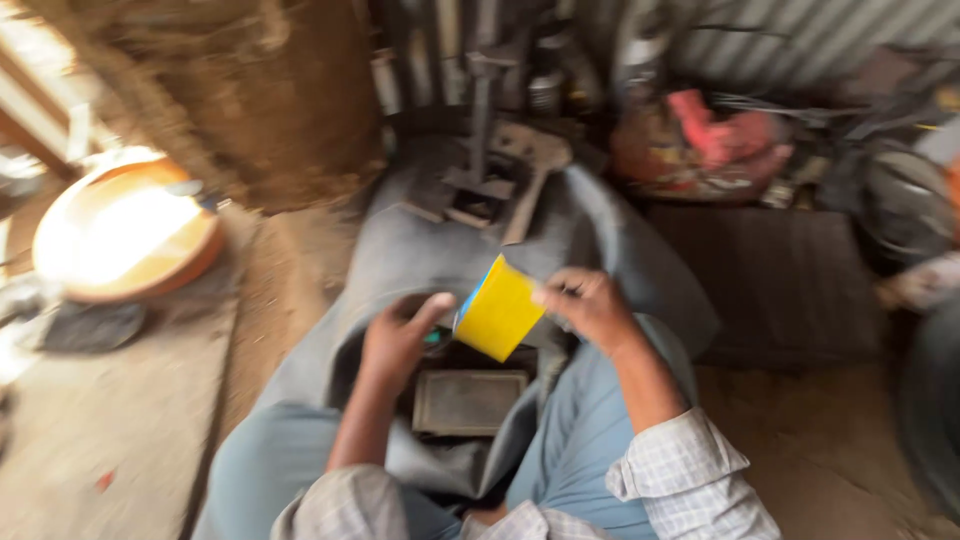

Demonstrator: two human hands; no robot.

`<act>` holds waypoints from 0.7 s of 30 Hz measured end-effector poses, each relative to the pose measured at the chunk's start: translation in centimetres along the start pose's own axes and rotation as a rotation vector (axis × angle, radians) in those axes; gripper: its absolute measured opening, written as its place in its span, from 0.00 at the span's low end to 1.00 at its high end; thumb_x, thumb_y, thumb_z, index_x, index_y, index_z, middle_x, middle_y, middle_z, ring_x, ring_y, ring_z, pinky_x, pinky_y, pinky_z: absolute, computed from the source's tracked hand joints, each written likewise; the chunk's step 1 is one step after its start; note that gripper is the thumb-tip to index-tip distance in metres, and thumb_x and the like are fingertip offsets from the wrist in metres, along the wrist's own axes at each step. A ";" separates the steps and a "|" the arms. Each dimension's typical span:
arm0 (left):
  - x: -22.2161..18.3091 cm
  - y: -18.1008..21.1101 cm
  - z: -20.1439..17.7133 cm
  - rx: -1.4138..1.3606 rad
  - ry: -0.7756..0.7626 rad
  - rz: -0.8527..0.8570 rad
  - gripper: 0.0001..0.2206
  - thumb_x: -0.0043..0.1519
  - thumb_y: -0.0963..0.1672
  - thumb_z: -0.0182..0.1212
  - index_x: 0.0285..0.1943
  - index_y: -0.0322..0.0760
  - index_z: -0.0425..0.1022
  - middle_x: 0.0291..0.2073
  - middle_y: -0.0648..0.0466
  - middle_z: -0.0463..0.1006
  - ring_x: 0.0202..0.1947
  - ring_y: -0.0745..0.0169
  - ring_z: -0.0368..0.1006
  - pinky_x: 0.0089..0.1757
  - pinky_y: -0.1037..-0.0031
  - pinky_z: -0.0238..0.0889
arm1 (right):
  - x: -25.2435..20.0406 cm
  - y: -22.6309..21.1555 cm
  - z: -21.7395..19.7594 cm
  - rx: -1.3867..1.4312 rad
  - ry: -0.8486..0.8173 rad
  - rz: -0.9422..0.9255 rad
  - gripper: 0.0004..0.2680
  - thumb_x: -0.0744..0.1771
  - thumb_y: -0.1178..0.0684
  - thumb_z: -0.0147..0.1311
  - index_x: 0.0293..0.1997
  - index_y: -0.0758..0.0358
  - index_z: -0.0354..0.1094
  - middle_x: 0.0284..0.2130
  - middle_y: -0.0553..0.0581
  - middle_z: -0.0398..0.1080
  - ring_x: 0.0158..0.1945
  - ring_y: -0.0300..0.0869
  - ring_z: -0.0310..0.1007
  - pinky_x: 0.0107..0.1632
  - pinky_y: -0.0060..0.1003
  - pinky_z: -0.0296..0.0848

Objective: Repairing a puncture in a motorcycle inner tube using a patch and a vulcanizing clamp.

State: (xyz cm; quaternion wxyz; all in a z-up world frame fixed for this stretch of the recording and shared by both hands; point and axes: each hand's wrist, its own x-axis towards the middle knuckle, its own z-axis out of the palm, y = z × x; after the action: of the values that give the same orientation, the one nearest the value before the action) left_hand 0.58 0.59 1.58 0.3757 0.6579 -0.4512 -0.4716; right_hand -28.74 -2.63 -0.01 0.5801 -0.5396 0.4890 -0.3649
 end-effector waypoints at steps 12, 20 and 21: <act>-0.6 0.2 2.1 -0.144 -0.048 -0.170 0.19 0.57 0.51 0.69 0.50 0.34 0.82 0.39 0.49 0.84 0.37 0.63 0.76 0.40 0.70 0.69 | 3.7 -6.6 -12.9 -0.340 0.747 -0.580 0.07 0.73 0.52 0.57 0.44 0.64 0.72 0.32 0.52 0.73 0.33 0.36 0.72 0.36 0.34 0.72; -2.8 1.6 3.9 0.023 -0.261 0.044 0.20 0.54 0.52 0.74 0.43 0.32 0.83 0.33 0.52 0.85 0.35 0.66 0.79 0.40 0.73 0.72 | 2.9 2.3 6.5 0.515 0.314 0.059 0.07 0.65 0.50 0.65 0.37 0.61 0.74 0.26 0.49 0.73 0.28 0.34 0.70 0.31 0.29 0.68; -2.9 1.7 4.1 0.049 -0.325 0.076 0.20 0.53 0.52 0.75 0.41 0.31 0.83 0.31 0.52 0.85 0.34 0.66 0.79 0.40 0.73 0.72 | 2.7 2.6 7.9 0.569 0.327 0.077 0.07 0.66 0.51 0.66 0.37 0.62 0.74 0.26 0.49 0.72 0.27 0.35 0.68 0.31 0.29 0.67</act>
State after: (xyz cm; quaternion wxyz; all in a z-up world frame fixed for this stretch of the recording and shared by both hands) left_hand -4.19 2.49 2.80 0.2991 0.5643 -0.5421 -0.5460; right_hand -20.70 -2.63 -3.54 0.6346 -0.2713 0.4743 -0.5465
